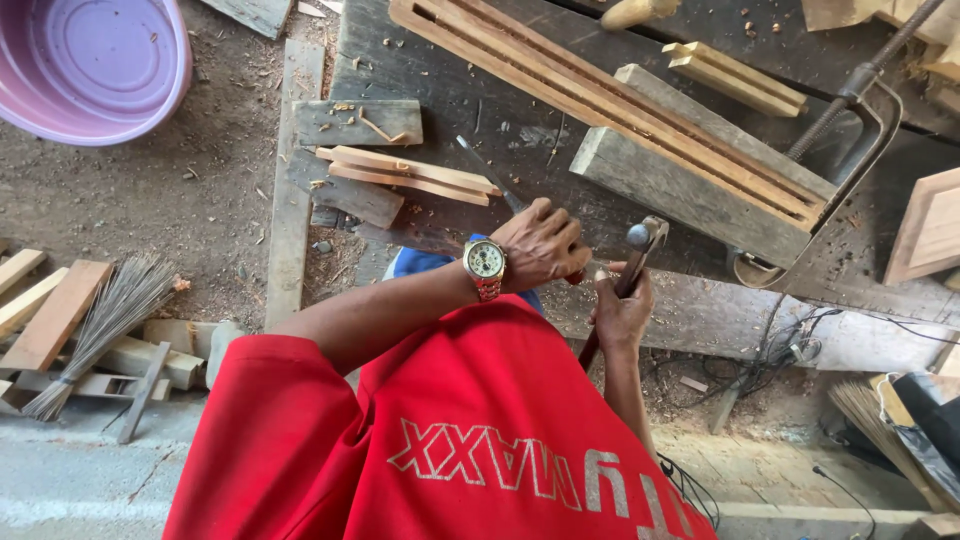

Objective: The person works at a woodworking bench, using a chisel and hammer to shape and clean a groove in a curved wooden piece, then fits the shaped piece into a slot on a larger wooden panel and presses the joint together by hand.

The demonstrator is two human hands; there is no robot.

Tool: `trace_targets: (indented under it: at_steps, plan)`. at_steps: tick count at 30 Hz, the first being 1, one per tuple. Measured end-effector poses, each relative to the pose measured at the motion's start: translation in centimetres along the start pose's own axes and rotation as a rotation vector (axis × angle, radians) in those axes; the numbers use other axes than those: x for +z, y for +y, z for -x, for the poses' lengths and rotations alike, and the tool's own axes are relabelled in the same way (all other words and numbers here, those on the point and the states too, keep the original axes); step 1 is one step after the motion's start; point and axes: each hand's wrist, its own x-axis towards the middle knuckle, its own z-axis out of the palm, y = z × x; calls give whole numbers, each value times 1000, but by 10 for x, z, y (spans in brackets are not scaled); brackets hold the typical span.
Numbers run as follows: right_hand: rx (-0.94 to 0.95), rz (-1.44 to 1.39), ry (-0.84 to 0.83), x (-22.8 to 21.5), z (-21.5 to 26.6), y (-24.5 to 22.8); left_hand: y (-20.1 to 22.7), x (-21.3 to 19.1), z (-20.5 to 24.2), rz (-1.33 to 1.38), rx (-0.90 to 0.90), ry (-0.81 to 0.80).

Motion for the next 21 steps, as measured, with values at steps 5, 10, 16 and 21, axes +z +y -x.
trace_targets:
  at_steps: [5,10,16,21]
  plan:
    - [64,178,14,-13,-12,-9,4,7,-10,-86,37,-1]
    - [40,136,49,-30,-46,-15,12,-39,-44,289,-49,21]
    - [-141,-2,5,-58,-107,-27,51,-170,-103,1237,41,-54]
    - [-128,-28,-71,-74,-175,-53,82,-165,-103,1545,368,-85]
